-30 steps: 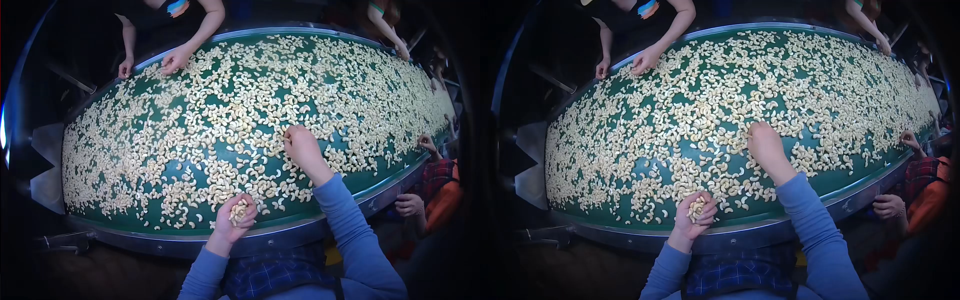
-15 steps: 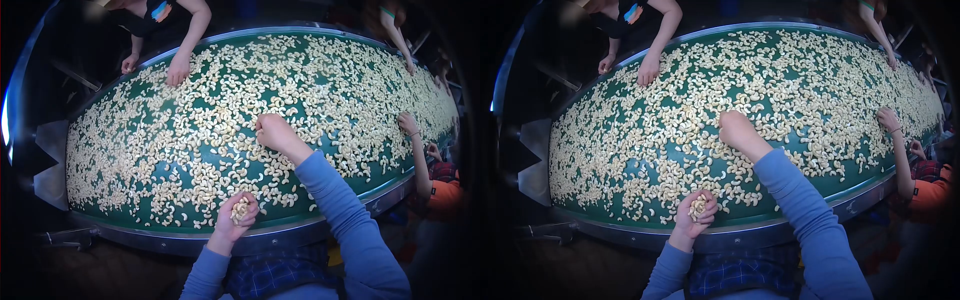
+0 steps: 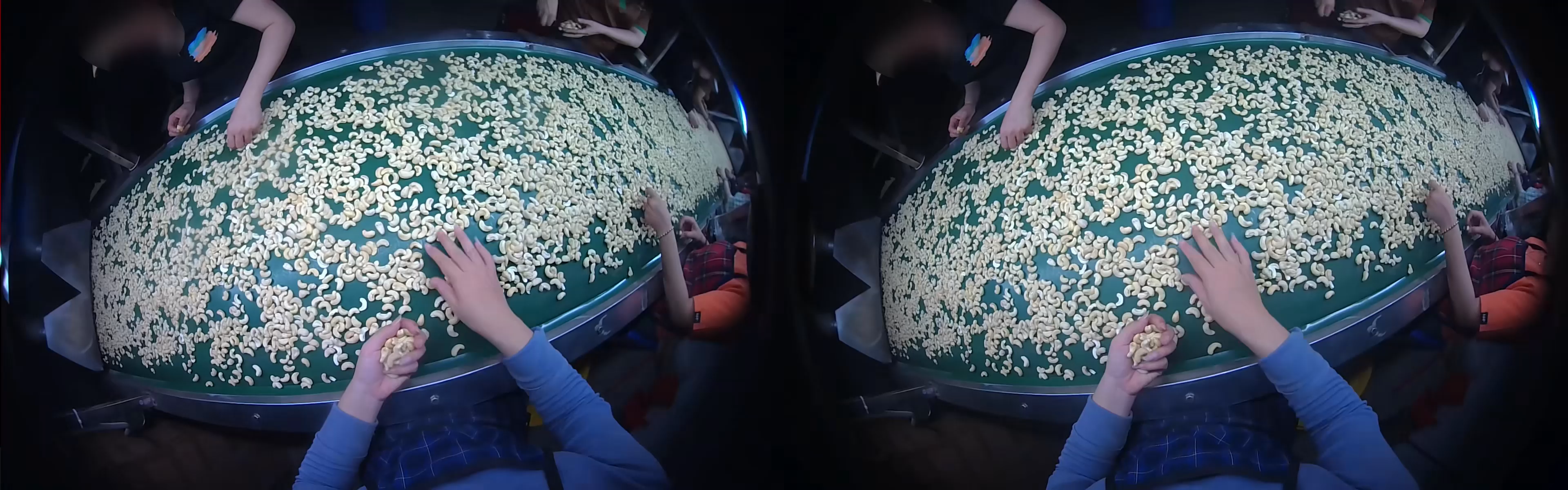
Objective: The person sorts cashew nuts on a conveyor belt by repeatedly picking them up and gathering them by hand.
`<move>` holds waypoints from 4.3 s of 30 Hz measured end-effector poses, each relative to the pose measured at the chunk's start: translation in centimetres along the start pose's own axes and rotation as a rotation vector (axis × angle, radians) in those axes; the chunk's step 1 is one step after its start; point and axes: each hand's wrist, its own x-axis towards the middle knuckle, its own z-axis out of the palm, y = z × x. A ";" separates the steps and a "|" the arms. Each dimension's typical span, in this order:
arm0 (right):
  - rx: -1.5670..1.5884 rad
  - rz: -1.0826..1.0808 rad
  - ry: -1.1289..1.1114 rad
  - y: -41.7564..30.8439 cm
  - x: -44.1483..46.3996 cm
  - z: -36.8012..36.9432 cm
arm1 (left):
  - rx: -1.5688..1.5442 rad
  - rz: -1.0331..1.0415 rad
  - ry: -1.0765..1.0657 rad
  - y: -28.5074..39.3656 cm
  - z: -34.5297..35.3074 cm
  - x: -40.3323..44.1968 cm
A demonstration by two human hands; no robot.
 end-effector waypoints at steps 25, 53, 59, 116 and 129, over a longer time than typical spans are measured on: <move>0.314 0.262 0.159 12.1 -4.8 -5.0 | 0.059 0.053 0.053 -6.8 2.6 5.4; 0.623 -0.118 -0.115 11.5 -2.4 -2.1 | -0.021 0.250 0.087 -12.3 4.8 9.2; 0.533 -0.184 -0.170 11.7 -2.2 -1.7 | -0.023 0.281 0.146 -13.6 4.7 9.9; 0.549 -0.098 -0.300 33.6 4.4 -10.3 | 0.088 0.013 -0.040 -31.6 12.4 33.9; 0.332 0.181 -0.041 50.7 -9.8 -23.1 | -0.063 0.033 -0.079 -35.3 14.6 37.8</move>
